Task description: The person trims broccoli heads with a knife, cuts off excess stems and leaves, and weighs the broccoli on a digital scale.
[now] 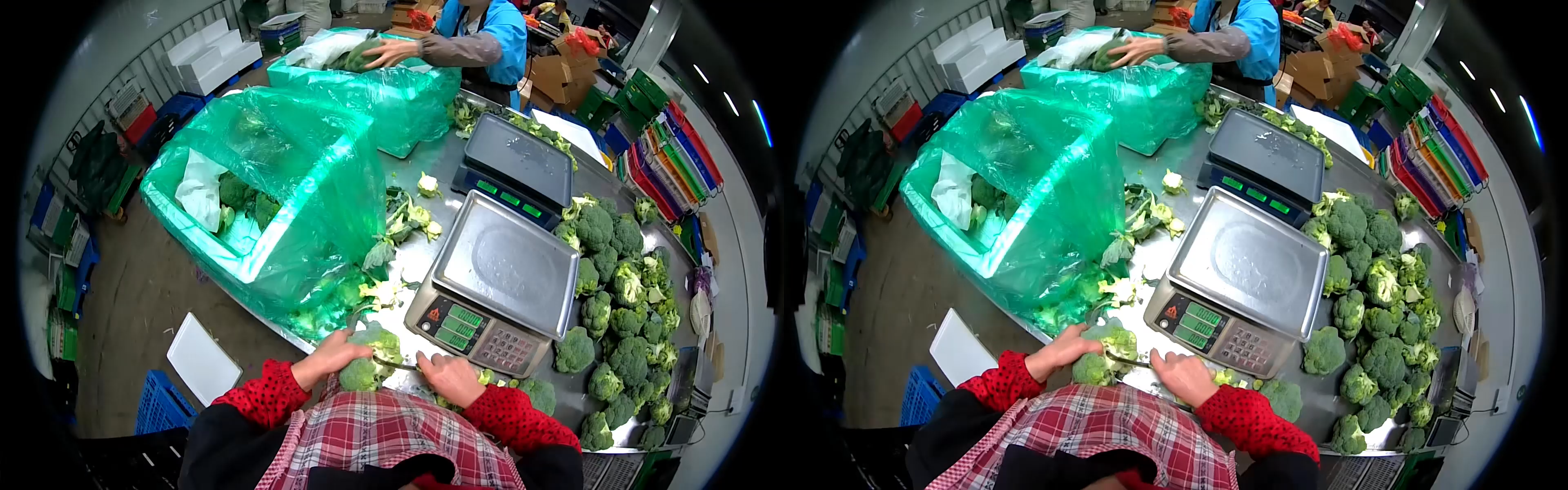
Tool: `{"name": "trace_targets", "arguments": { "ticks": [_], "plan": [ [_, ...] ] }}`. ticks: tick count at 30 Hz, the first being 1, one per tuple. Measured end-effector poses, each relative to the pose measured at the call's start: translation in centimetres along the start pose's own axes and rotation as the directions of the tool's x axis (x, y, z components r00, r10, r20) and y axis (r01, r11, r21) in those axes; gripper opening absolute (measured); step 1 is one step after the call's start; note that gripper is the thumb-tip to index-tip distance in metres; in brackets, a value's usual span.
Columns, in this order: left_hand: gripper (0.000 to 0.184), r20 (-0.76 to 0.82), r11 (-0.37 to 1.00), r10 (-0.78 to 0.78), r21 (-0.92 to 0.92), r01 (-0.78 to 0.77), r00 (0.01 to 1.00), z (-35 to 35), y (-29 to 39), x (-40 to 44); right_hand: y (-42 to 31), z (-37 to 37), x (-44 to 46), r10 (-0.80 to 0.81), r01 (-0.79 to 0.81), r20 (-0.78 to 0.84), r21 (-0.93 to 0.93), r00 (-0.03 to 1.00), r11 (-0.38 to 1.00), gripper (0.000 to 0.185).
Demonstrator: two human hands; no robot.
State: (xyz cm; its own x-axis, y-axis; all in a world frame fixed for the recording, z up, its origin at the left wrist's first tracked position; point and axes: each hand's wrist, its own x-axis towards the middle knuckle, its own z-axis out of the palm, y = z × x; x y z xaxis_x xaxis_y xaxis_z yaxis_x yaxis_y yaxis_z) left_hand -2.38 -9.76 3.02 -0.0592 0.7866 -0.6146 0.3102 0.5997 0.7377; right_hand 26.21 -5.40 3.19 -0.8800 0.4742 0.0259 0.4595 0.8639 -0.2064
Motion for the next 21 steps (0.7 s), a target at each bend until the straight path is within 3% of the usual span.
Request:
{"name": "trace_targets", "arguments": {
  "ticks": [4, 5, 7, 9, 11, 12, 13, 14, 15, 17, 19, 20, 21],
  "plan": [
    [0.070, 0.056, 0.997, -0.015, 0.070, 0.011, 0.998, -1.1, -1.4, -1.5, 0.6, 1.7, -1.0, -0.012, 0.008, 0.065, 0.055, 0.998, 0.998, 0.043],
    [0.070, 0.044, 0.998, -0.001, 0.060, -0.001, 0.999, -1.4, -1.4, -1.8, 1.5, 3.1, -1.9, 0.086, -0.090, 0.095, 0.044, 0.992, 0.995, 0.039],
    [0.067, 0.105, 0.974, -0.126, -0.178, 0.143, 0.986, -2.6, 1.5, -4.6, 1.3, 2.5, -1.9, 0.083, -0.107, 0.200, 0.112, 0.976, 0.988, 0.031],
    [0.061, 0.069, 0.970, -0.214, -0.106, 0.220, 0.974, -2.2, -0.6, -5.0, -1.3, 2.1, -2.0, 0.108, -0.130, 0.125, 0.188, 0.986, 0.973, 0.026],
    [0.060, -0.102, 0.952, 0.141, -0.257, -0.163, 0.985, -1.9, -2.5, -3.3, -0.6, 1.5, -1.0, 0.221, -0.288, 0.249, 0.279, 0.943, 0.916, 0.028],
    [0.063, -0.072, 0.970, 0.079, -0.225, -0.093, 0.994, -2.3, -1.4, -2.8, -0.6, 2.7, -0.6, 0.255, -0.228, -0.001, 0.442, 0.967, 0.868, 0.030],
    [0.067, -0.035, 0.980, -0.016, -0.198, 0.008, 0.999, -2.2, -1.4, -3.4, -1.7, 3.9, -0.3, 0.304, -0.123, -0.217, 0.589, 0.928, 0.798, 0.032],
    [0.076, 0.064, 0.987, 0.003, -0.163, 0.008, 0.998, -1.9, -3.3, -1.9, -2.7, 3.0, 1.2, 0.359, -0.192, -0.131, 0.654, 0.924, 0.732, 0.042],
    [0.076, 0.063, 0.985, 0.003, -0.174, 0.008, 0.998, -1.6, -2.8, -1.9, -4.1, 1.6, 2.7, 0.406, -0.265, -0.029, 0.714, 0.914, 0.648, 0.052],
    [0.081, 0.017, 0.955, 0.137, 0.263, -0.137, 0.990, -0.9, -1.7, -2.7, -5.8, -0.2, 5.4, 0.404, -0.205, -0.116, 0.718, 0.907, 0.665, 0.057],
    [0.081, 0.003, 0.969, 0.125, 0.212, -0.123, 0.992, -0.9, -1.3, -3.3, -5.2, 1.5, 6.1, 0.366, -0.095, -0.145, 0.821, 0.919, 0.564, 0.060],
    [0.081, -0.026, 0.963, 0.141, 0.235, -0.131, 0.990, -0.9, -1.1, -3.6, -5.2, 0.5, 6.1, 0.354, -0.139, -0.034, 0.882, 0.935, 0.450, 0.059],
    [0.081, -0.050, 0.957, 0.153, 0.257, -0.136, 0.987, -0.9, -1.1, -3.9, -5.1, 1.4, 5.8, 0.345, -0.153, -0.006, 0.889, 0.938, 0.431, 0.056]
  ]
}}
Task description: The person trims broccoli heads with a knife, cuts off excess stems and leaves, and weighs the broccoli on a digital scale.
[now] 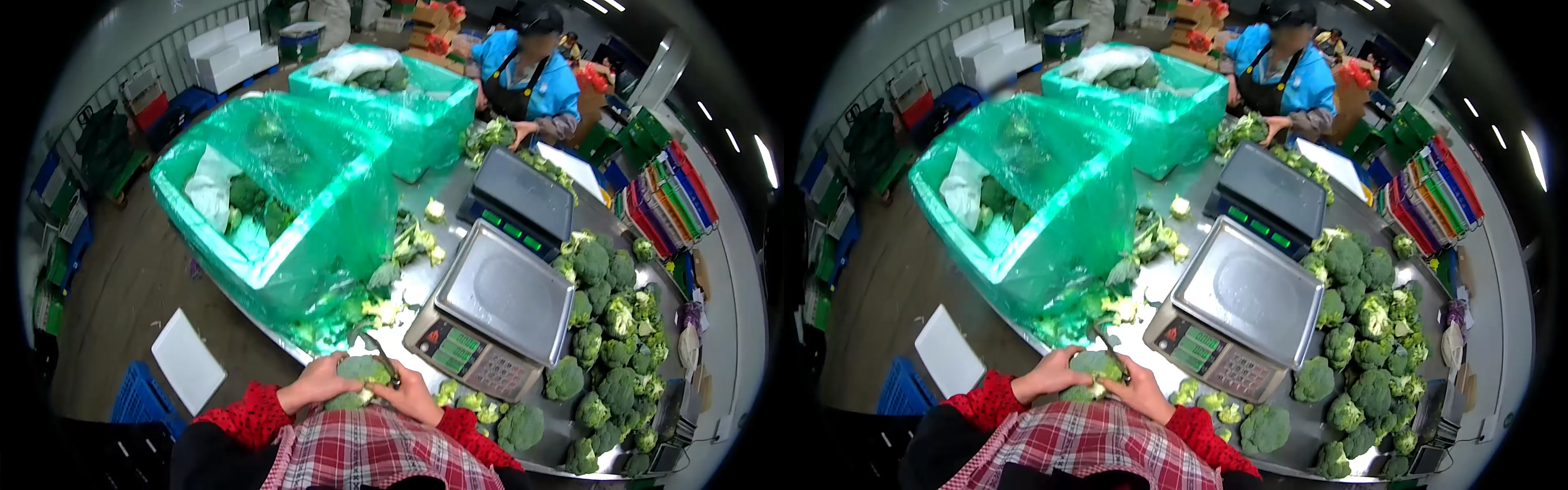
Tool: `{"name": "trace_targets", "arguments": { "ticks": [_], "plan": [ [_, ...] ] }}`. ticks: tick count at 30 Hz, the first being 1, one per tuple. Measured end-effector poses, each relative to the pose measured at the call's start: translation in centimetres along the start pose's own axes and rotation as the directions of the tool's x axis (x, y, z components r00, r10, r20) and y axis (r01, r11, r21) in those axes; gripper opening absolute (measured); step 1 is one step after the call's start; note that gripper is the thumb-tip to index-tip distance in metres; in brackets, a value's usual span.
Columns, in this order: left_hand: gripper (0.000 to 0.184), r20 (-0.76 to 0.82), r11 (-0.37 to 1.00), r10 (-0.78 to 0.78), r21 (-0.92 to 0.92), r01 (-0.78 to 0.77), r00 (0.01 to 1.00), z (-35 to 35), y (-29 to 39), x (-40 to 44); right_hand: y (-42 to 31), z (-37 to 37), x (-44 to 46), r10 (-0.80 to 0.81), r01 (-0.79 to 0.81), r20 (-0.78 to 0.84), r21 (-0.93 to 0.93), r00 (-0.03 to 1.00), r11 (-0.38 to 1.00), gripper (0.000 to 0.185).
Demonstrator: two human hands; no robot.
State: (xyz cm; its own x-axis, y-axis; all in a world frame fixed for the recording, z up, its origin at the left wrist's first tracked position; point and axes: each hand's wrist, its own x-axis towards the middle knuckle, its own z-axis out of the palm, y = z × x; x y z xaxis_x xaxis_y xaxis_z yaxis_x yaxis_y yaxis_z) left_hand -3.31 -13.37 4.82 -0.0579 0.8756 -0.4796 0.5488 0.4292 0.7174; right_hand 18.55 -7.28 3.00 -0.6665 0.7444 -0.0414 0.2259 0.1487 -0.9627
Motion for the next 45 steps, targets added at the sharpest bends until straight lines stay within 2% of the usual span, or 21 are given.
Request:
{"name": "trace_targets", "arguments": {
  "ticks": [2, 4, 6, 8, 12, 14, 16, 17, 18, 20, 22, 23, 24, 26, 27, 29, 32, 40, 42, 44, 45],
  "plan": [
    [0.080, -0.038, 0.980, -0.049, -0.195, 0.041, 0.998, 1.1, -1.4, 0.0, 0.2, 0.6, -0.5, 0.238, -0.235, -0.004, 0.148, 0.971, 0.961, 0.054],
    [0.079, -0.108, 0.977, -0.037, -0.214, 0.013, 0.993, 1.2, -1.2, -0.3, 0.7, 1.4, -0.7, 0.250, -0.211, -0.058, 0.376, 0.967, 0.903, 0.051],
    [0.078, -0.113, 0.958, -0.012, -0.286, -0.022, 0.994, 1.0, -0.8, -0.7, 0.3, 1.7, -0.9, 0.178, -0.143, -0.117, 0.262, 0.977, 0.955, 0.047],
    [0.075, -0.083, 0.932, -0.035, -0.362, 0.003, 0.996, 0.9, -0.9, -0.7, -0.3, 2.1, -1.1, 0.290, -0.227, -0.142, 0.345, 0.946, 0.911, 0.045],
    [0.072, 0.057, 0.809, -0.115, -0.574, 0.127, 0.992, 0.3, 0.8, -1.1, 1.9, 2.6, -1.1, 0.136, -0.077, -0.209, 0.265, 0.968, 0.961, 0.046],
    [0.068, 0.052, 0.813, -0.077, -0.575, 0.093, 0.996, 0.1, 0.4, -1.3, 1.8, 2.5, -1.2, -0.147, 0.171, -0.254, 0.074, 0.956, 0.983, 0.044],
    [0.062, 0.055, 0.748, -0.131, -0.650, 0.135, 0.990, 1.1, -1.7, -0.9, 0.0, 1.7, -1.3, -0.194, 0.201, -0.214, 0.011, 0.957, 0.980, 0.043],
    [0.056, 0.059, 0.672, -0.174, -0.723, 0.162, 0.983, 1.5, -2.6, -0.6, 0.0, 1.4, -1.3, -0.417, 0.410, -0.098, -0.084, 0.904, 0.908, 0.043],
    [0.055, 0.203, 0.501, -0.267, -0.806, 0.315, 0.942, 0.2, -2.4, -0.5, -0.1, 0.8, -1.3, -0.609, 0.607, 0.042, -0.152, 0.792, 0.780, 0.043],
    [0.059, 0.057, 0.539, -0.196, -0.827, 0.156, 0.979, -0.4, -1.6, -1.2, -0.1, 0.3, -1.6, -0.618, 0.620, 0.089, -0.229, 0.781, 0.751, 0.042],
    [0.070, 0.004, 0.545, -0.249, -0.826, 0.143, 0.969, -0.5, -1.0, -1.6, 0.6, 0.6, -2.1, -0.255, 0.234, -0.231, -0.116, 0.939, 0.965, 0.046],
    [0.076, -0.042, 0.569, -0.205, -0.818, 0.084, 0.978, -0.2, -0.5, -1.9, 0.7, 0.5, -2.0, 0.034, -0.050, -0.370, -0.033, 0.929, 0.998, 0.048],
    [0.080, -0.110, 0.594, -0.163, -0.805, 0.009, 0.981, 0.2, -0.1, -1.9, 1.1, -0.1, -1.5, 0.135, -0.118, -0.388, 0.067, 0.912, 0.991, 0.053],
    [0.086, -0.192, 0.612, -0.085, -0.784, -0.101, 0.978, 0.8, -1.2, -1.6, 1.3, -0.3, -1.0, -0.121, 0.036, -0.452, -0.193, 0.884, 0.981, 0.048],
    [0.086, -0.179, 0.620, -0.087, -0.780, -0.087, 0.980, 0.6, -0.9, -1.8, 1.4, -0.1, -1.4, -0.108, 0.024, -0.462, -0.183, 0.880, 0.983, 0.048],
    [0.091, -0.218, 0.548, -0.097, -0.826, -0.131, 0.971, 0.3, 0.2, -1.8, 1.7, -0.2, -2.0, -0.208, 0.078, -0.276, -0.415, 0.938, 0.906, 0.045],
    [0.095, -0.211, 0.493, -0.083, -0.858, -0.144, 0.974, 0.1, 0.2, -1.7, 1.2, 0.0, -2.4, -0.070, 0.010, -0.115, -0.453, 0.991, 0.892, 0.031],
    [0.091, -0.331, 0.609, -0.027, -0.753, -0.247, 0.943, 0.7, 0.9, -2.0, 2.2, 0.0, -3.0, -0.164, 0.112, -0.098, -0.394, 0.982, 0.912, 0.020],
    [0.089, -0.433, 0.728, 0.102, -0.581, -0.364, 0.895, 0.9, 0.2, -1.9, 2.9, 0.4, -3.1, -0.206, 0.154, -0.107, -0.366, 0.973, 0.918, 0.019],
    [0.088, -0.480, 0.784, 0.146, -0.477, -0.397, 0.865, 1.1, 0.0, -1.8, 3.4, 0.8, -3.7, 0.027, -0.010, 0.038, -0.381, 0.999, 0.925, 0.020],
    [0.086, -0.518, 0.828, 0.197, -0.367, -0.424, 0.832, 1.1, 0.1, -1.9, 3.3, 0.9, -3.6, 0.030, -0.016, 0.033, -0.376, 0.999, 0.926, 0.020]
  ]
}}
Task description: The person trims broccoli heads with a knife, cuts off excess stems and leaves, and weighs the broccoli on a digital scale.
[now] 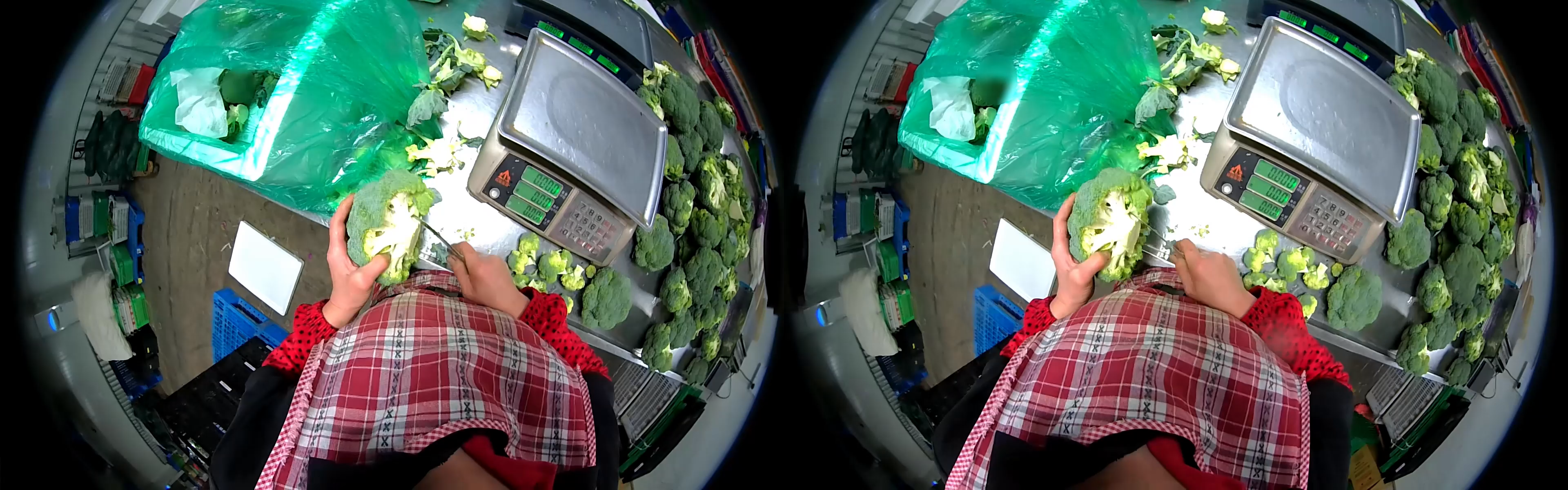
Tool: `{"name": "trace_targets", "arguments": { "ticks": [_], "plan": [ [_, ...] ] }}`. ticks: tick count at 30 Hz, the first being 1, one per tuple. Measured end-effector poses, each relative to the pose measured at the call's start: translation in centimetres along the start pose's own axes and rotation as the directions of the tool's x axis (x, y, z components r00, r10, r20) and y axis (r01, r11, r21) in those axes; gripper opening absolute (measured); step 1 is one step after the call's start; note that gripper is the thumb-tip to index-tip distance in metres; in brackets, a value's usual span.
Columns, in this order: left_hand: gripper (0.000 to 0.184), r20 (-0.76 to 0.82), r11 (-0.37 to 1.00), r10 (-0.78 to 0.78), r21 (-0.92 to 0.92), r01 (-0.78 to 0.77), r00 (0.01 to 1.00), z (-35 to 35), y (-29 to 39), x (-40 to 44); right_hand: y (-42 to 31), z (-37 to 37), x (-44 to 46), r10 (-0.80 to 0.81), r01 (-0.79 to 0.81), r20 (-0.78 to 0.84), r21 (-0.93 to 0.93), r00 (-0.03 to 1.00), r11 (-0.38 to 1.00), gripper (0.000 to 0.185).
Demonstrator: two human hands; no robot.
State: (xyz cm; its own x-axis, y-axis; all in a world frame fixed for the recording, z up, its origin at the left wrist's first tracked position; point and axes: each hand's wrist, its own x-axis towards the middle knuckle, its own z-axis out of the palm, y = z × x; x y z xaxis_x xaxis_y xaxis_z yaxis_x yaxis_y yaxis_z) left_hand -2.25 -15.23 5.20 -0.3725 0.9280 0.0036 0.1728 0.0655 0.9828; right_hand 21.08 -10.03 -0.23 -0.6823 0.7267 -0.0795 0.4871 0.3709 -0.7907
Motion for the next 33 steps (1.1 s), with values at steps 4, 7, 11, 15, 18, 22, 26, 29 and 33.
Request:
{"name": "trace_targets", "arguments": {
  "ticks": [4, 7, 11, 15, 18, 22, 26, 29, 33],
  "plan": [
    [0.085, -0.068, 0.997, -0.024, 0.076, 0.029, 0.997, 0.5, 0.5, 0.4, -1.4, -1.4, 1.7, 0.022, -0.027, -0.034, -0.149, 0.999, 0.989, 0.019],
    [0.085, -0.042, 0.968, -0.194, -0.173, 0.184, 0.980, -0.1, 0.2, 1.0, -1.9, -2.6, 3.0, 0.021, -0.024, 0.063, 0.057, 0.998, 0.998, 0.018],
    [0.085, -0.004, 0.915, -0.302, -0.280, 0.289, 0.953, 0.0, 0.9, 1.3, -1.6, -3.9, 2.8, 0.055, -0.059, 0.114, 0.032, 0.992, 0.998, 0.019],
    [0.085, 0.044, 0.914, -0.287, -0.286, 0.287, 0.957, -0.4, 1.2, 2.3, -1.0, -3.6, 1.5, -0.101, 0.075, -0.141, -0.178, 0.985, 0.981, 0.021],
    [0.082, 0.106, 0.892, -0.315, -0.307, 0.332, 0.943, 0.0, 1.6, 2.4, -1.9, -4.4, 1.5, -0.092, 0.069, -0.089, -0.231, 0.992, 0.971, 0.024],
    [0.068, 0.269, 0.597, -0.507, -0.576, 0.559, 0.819, -0.5, 0.8, 2.4, -0.8, -4.1, 1.6, -0.165, 0.153, -0.250, -0.067, 0.954, 0.986, 0.028],
    [0.059, 0.353, 0.406, -0.523, -0.697, 0.591, 0.776, -0.1, 0.0, 2.7, -1.5, -4.7, 1.7, -0.186, 0.165, -0.247, -0.105, 0.951, 0.981, 0.031],
    [0.058, 0.378, 0.390, -0.515, -0.697, 0.602, 0.770, 0.2, 0.2, 2.4, -2.2, -5.2, 1.5, -0.123, 0.100, -0.162, -0.146, 0.979, 0.984, 0.032],
    [0.057, 0.288, 0.451, -0.590, -0.657, 0.604, 0.754, 0.8, 1.2, 1.2, -2.3, -4.7, 1.2, -0.092, 0.070, -0.138, -0.156, 0.986, 0.985, 0.033]
  ]
}}
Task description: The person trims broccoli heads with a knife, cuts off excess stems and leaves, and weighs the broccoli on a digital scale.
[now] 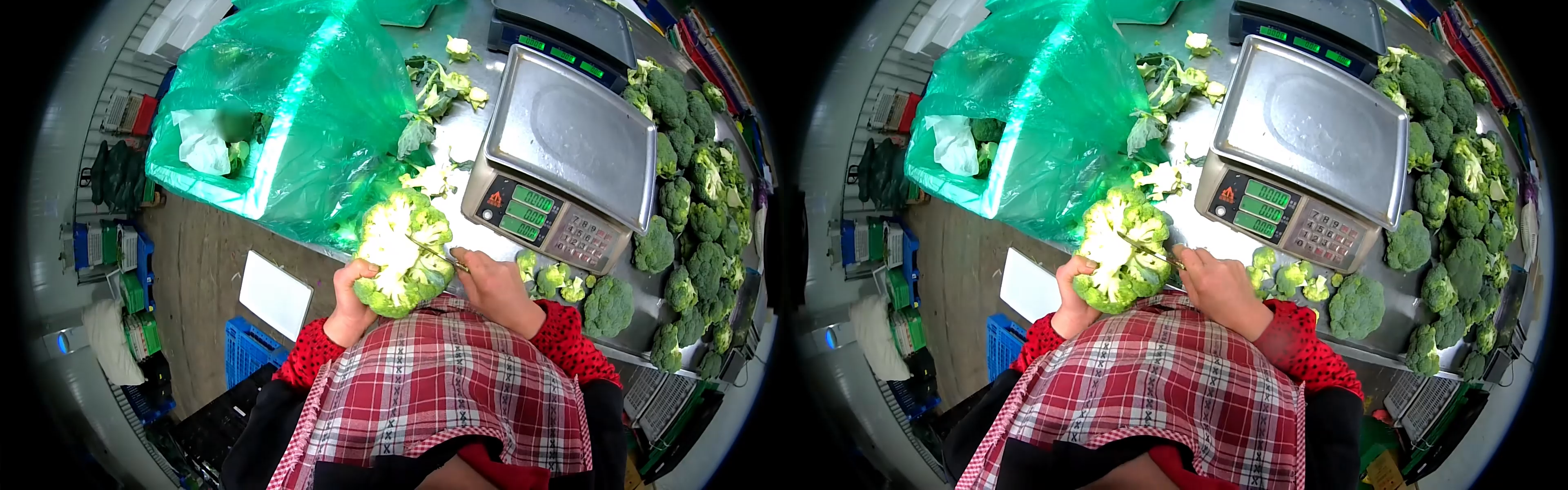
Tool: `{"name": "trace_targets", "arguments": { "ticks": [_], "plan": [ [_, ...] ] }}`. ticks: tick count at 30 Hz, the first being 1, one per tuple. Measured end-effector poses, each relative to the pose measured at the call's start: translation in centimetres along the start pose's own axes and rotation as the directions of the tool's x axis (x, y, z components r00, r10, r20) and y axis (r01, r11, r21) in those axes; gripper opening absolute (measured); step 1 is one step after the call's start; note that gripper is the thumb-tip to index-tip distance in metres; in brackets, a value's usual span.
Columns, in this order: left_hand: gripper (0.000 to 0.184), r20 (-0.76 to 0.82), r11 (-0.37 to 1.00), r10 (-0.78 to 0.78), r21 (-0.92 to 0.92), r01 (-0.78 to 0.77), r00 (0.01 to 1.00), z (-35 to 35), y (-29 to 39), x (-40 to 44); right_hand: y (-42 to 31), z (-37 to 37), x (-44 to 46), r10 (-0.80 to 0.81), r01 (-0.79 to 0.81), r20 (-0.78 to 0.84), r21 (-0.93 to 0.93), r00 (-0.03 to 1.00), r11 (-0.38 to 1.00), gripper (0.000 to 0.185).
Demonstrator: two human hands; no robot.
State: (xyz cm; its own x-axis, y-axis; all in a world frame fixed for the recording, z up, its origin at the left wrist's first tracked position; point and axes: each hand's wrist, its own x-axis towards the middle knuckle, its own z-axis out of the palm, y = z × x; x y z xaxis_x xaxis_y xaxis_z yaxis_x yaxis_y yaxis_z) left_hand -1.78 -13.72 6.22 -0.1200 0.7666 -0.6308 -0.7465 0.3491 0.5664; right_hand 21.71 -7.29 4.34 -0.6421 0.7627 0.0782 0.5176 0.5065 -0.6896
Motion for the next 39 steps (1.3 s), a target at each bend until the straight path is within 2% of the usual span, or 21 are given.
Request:
{"name": "trace_targets", "arguments": {
  "ticks": [4, 7, 9, 11, 14, 16, 17, 19, 20, 21, 24, 25, 27, 28, 30, 32, 34, 35, 36, 38, 39],
  "plan": [
    [0.057, 0.021, 0.995, 0.099, 0.004, -0.099, 0.995, 0.1, -1.2, -0.3, 0.3, 1.0, -0.9, 0.011, -0.010, -0.009, 0.071, 1.000, 0.997, 0.033],
    [0.061, 0.023, 0.996, 0.085, -0.004, -0.085, 0.996, 0.2, -1.2, -0.4, 0.5, 1.2, -1.4, -0.018, 0.024, -0.071, 0.095, 0.997, 0.995, 0.033],
    [0.064, 0.024, 0.997, 0.075, -0.009, -0.075, 0.997, 0.5, -1.3, -0.6, 0.5, 1.3, -1.6, 0.011, -0.009, -0.018, 0.098, 1.000, 0.995, 0.031],
    [0.067, 0.050, 0.968, 0.199, 0.146, -0.204, 0.979, 1.1, -1.3, -1.0, 0.5, 1.7, -1.9, 0.046, -0.049, 0.034, 0.104, 0.998, 0.993, 0.029],
    [0.069, 0.035, 0.944, 0.267, 0.191, -0.269, 0.963, 2.3, -1.4, -1.4, 0.5, 2.1, -2.3, 0.088, -0.097, 0.084, 0.109, 0.993, 0.989, 0.027],
    [0.070, 0.038, 0.915, 0.320, 0.246, -0.319, 0.947, 2.0, -1.6, -1.1, 0.3, 1.1, -1.8, 0.174, -0.262, 0.305, 0.278, 0.936, 0.924, 0.027],
    [0.070, 0.049, 0.886, 0.357, 0.299, -0.355, 0.933, 1.6, -1.6, -1.0, 0.7, 1.3, -2.1, 0.105, -0.216, 0.275, 0.412, 0.956, 0.885, 0.026],
    [0.071, 0.056, 0.856, 0.383, 0.354, -0.377, 0.922, 1.4, -1.6, -1.1, 1.3, 2.5, -2.7, 0.080, -0.157, 0.217, 0.368, 0.973, 0.917, 0.026],
    [0.072, 0.016, 0.921, 0.298, 0.256, -0.292, 0.955, 1.7, -1.5, -1.3, 1.5, 2.8, -2.9, 0.043, -0.092, 0.159, 0.311, 0.986, 0.946, 0.027],
    [0.072, -0.009, 0.966, 0.211, 0.152, -0.207, 0.977, 2.0, -1.4, -1.3, 0.7, 1.8, -2.3, 0.057, -0.100, 0.202, 0.207, 0.978, 0.973, 0.031],
    [0.074, 0.004, 0.944, 0.230, 0.244, -0.224, 0.973, 2.0, -1.1, -1.4, 0.9, 1.5, -2.1, 0.095, -0.110, 0.274, 0.041, 0.957, 0.993, 0.031],
    [0.074, 0.004, 0.944, 0.226, 0.247, -0.220, 0.974, 2.2, -0.8, -1.6, 0.3, 0.4, -1.6, 0.095, -0.116, 0.251, 0.069, 0.963, 0.991, 0.030],
    [0.074, 0.092, 0.856, 0.370, 0.354, -0.378, 0.925, 2.7, -0.2, -1.7, 0.2, 0.8, -1.5, 0.072, -0.088, 0.176, 0.089, 0.982, 0.992, 0.029],
    [0.074, 0.092, 0.855, 0.377, 0.347, -0.384, 0.922, 2.5, -0.3, -1.6, 0.4, 0.7, -1.3, 0.042, -0.053, 0.101, 0.106, 0.994, 0.993, 0.028],
    [0.074, 0.101, 0.714, 0.498, 0.517, -0.473, 0.861, 1.4, -0.6, -1.1, 0.5, -0.3, -0.9, 0.068, -0.100, 0.196, 0.157, 0.978, 0.983, 0.026],
    [0.073, 0.129, 0.646, 0.492, 0.609, -0.460, 0.861, 0.1, 0.4, -0.9, 0.8, -0.3, -1.0, 0.097, -0.164, 0.289, 0.217, 0.952, 0.962, 0.024],
    [0.071, -0.045, 0.936, 0.214, 0.295, -0.192, 0.976, -0.3, 1.3, -0.8, 1.5, 0.5, -1.4, 0.135, -0.217, 0.216, 0.419, 0.967, 0.882, 0.022],
    [0.071, -0.040, 0.935, 0.210, 0.301, -0.189, 0.977, -0.3, 1.5, -0.7, 1.9, 0.7, -1.3, 0.286, -0.361, 0.302, 0.233, 0.909, 0.903, 0.025],
    [0.071, -0.044, 0.936, 0.187, 0.312, -0.164, 0.981, -0.3, 1.7, -0.7, 1.6, 0.7, -1.1, 0.290, -0.363, 0.295, 0.236, 0.911, 0.902, 0.025],
    [0.071, -0.059, 0.938, 0.144, 0.326, -0.117, 0.988, -0.2, 1.9, -0.6, 0.1, 0.9, -0.2, 0.256, -0.269, 0.088, 0.399, 0.963, 0.876, 0.035],
    [0.073, -0.029, 0.901, 0.153, 0.414, -0.127, 0.988, -0.4, 1.6, -0.4, -0.4, 1.2, 0.6, 0.159, -0.130, -0.035, 0.415, 0.987, 0.900, 0.044]
  ]
}}
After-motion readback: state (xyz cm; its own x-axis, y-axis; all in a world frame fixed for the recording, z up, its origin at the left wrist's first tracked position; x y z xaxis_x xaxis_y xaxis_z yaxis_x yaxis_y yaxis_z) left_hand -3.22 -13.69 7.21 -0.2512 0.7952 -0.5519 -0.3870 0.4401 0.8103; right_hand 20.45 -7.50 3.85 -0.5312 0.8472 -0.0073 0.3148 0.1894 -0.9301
